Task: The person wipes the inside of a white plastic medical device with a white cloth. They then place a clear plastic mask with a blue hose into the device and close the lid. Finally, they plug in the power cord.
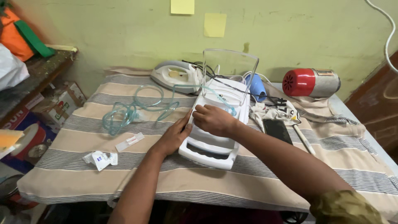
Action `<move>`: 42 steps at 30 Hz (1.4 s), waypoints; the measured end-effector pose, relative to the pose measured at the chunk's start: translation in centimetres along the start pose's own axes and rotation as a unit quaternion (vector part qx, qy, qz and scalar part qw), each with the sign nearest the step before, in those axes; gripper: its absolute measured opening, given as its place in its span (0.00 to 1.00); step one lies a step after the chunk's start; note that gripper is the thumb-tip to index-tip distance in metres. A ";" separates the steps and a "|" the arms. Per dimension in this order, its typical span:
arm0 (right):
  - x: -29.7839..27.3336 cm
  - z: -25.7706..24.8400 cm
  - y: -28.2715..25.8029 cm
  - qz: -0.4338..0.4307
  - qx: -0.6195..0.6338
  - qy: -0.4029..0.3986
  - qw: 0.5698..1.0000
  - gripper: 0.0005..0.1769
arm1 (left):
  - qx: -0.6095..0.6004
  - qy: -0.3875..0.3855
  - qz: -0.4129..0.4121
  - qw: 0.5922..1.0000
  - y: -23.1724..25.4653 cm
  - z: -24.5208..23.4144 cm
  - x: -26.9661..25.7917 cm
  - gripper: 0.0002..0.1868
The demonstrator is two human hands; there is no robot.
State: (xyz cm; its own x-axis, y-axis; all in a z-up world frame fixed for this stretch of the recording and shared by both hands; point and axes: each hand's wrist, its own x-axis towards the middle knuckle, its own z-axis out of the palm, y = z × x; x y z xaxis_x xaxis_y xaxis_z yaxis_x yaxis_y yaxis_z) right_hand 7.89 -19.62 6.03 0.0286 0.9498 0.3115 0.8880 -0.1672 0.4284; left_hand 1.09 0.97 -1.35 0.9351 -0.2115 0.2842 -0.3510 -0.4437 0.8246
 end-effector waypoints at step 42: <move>-0.2 -2.5 0.2 -0.059 -0.103 -0.198 0.973 0.11 | -0.002 -0.021 -0.030 0.999 0.5 -0.3 0.0 0.40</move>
State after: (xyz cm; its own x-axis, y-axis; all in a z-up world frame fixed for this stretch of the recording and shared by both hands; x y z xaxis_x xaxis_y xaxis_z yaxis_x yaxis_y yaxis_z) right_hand 6.93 -20.49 8.19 0.1430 0.9862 -0.0832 0.7866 -0.0622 0.6143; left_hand 0.98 1.01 -0.78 0.9518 -0.2203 0.2135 -0.2937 -0.4527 0.8419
